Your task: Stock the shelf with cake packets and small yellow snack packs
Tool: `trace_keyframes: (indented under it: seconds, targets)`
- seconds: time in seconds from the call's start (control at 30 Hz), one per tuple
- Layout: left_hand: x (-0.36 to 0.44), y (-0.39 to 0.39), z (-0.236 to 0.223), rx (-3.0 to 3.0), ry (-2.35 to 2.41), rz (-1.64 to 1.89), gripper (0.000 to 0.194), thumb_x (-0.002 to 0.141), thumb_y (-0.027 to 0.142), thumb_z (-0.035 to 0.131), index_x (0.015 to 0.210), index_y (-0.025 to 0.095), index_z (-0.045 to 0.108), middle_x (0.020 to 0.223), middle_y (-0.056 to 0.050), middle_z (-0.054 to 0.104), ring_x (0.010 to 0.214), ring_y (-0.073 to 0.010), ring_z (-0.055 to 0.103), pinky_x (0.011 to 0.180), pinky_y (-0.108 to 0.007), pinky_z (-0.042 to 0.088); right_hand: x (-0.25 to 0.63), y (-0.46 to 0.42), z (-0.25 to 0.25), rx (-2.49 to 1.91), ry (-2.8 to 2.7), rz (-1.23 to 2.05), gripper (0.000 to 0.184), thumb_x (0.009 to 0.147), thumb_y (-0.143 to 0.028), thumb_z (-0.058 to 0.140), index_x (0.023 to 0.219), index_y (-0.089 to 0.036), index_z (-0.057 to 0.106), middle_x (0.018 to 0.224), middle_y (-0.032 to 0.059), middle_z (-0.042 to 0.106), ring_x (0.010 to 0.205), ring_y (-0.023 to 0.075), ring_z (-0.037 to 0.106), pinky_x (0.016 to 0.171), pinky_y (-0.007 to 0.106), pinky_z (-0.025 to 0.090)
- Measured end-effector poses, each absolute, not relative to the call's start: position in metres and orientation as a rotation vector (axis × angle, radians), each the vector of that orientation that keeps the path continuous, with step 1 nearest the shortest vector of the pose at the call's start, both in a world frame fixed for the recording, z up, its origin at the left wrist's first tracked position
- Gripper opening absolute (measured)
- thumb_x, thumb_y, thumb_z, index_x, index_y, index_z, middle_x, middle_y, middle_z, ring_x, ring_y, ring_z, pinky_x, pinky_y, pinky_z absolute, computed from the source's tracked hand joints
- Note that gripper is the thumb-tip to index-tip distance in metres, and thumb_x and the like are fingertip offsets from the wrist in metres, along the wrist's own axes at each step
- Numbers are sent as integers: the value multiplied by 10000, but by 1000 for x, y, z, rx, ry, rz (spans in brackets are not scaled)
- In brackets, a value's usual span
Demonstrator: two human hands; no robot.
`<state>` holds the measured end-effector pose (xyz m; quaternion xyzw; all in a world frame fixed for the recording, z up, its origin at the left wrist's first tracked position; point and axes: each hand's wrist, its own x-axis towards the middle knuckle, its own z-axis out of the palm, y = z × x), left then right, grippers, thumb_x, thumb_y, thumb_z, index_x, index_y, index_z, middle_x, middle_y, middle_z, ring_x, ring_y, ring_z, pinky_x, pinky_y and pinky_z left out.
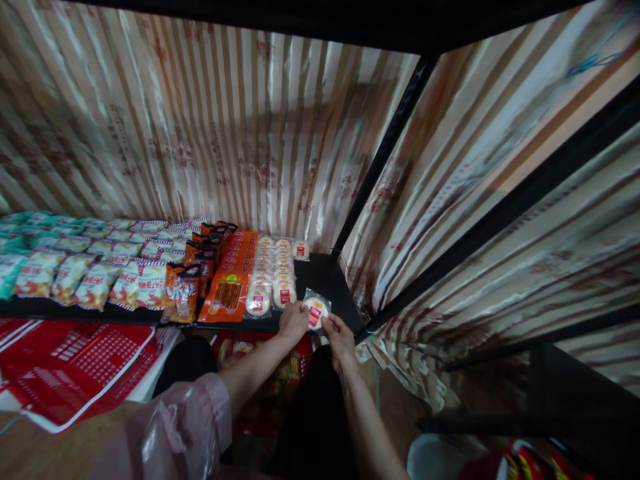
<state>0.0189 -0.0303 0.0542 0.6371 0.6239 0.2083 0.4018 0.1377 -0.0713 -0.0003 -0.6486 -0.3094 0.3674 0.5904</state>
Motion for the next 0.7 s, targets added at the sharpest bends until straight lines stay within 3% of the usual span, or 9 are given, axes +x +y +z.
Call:
trace_keyframes:
  seconds: [0.17, 0.33, 0.53, 0.7]
  targets:
    - [24, -27, 65, 1735, 1657, 361, 338, 877, 234, 385, 1104, 143, 618, 1182, -166, 576, 1068, -245, 591, 892, -317, 453, 151, -59, -8, -1506, -670, 874, 516, 526, -497, 690, 909, -152, 670, 770, 50, 716, 700, 188, 652, 641, 291, 514]
    - [37, -14, 61, 1745, 1588, 387, 448, 820, 176, 462, 1262, 104, 480, 1234, -165, 571, 1140, -231, 551, 924, -284, 434, 169, -42, -19, -1533, -651, 833, 500, 535, -473, 677, 916, -150, 655, 770, 50, 718, 688, 192, 653, 641, 298, 511]
    - [61, 8, 60, 1726, 1512, 335, 359, 798, 218, 505, 1130, 104, 578, 1152, -149, 629, 1078, -258, 584, 917, -313, 451, 194, -17, -29, -1634, -712, 778, 526, 566, -480, 654, 970, -143, 645, 855, 82, 719, 749, 207, 657, 659, 296, 507]
    - [75, 23, 61, 1710, 1505, 345, 365, 814, 236, 490, 1138, 96, 582, 1178, -159, 611, 1109, -262, 566, 936, -309, 441, 205, 4, -31, -1662, -756, 748, 495, 584, -488, 638, 934, -138, 649, 838, 83, 717, 750, 212, 653, 696, 307, 502]
